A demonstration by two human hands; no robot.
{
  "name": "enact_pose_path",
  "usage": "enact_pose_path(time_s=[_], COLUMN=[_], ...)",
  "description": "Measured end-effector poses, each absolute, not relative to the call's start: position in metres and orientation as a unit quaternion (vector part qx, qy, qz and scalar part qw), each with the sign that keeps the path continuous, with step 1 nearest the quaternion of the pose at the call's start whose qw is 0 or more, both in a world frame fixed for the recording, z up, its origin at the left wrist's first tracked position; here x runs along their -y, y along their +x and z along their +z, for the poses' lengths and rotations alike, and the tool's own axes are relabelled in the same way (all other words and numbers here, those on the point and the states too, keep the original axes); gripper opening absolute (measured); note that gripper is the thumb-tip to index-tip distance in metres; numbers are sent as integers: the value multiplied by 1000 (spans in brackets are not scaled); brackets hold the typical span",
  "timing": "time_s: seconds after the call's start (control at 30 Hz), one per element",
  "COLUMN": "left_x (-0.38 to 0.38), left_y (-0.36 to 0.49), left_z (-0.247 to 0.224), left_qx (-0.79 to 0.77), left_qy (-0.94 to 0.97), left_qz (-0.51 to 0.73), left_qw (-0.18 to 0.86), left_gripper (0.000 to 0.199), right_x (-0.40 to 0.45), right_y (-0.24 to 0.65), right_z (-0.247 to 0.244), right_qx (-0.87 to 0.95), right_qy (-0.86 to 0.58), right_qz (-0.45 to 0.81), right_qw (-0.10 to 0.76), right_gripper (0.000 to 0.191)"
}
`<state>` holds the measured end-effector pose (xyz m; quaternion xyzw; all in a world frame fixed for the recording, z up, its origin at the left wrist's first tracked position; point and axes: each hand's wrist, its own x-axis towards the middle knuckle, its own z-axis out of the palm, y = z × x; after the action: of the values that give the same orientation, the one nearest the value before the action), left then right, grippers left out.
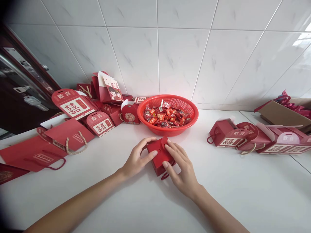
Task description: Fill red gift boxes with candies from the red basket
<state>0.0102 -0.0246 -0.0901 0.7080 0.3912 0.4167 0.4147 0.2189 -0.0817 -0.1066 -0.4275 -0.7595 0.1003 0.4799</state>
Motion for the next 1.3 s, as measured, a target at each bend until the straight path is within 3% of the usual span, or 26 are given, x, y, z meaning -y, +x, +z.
enact_pose_path(time_s=[0.4,0.63,0.97,1.3], left_x=[25,17,19,23], left_y=[8,-5,-4,1], left_z=[-101,-109,-117,-119], left_qx=[-359,-308,-298,-313], left_qy=[743,796,786,777], left_qz=[425,381,399,410], left_qw=[371,355,367,361], left_gripper=[37,53,52,56], right_x=[83,83,86,79], right_y=[214,215,216,220], right_z=[-109,-109,-110,-106], right_qx=[783,789,779,805], right_qy=[-421,-418,-432,-409], right_qz=[45,43,66,33], right_qw=[455,449,450,429], right_gripper=[53,58,66,55])
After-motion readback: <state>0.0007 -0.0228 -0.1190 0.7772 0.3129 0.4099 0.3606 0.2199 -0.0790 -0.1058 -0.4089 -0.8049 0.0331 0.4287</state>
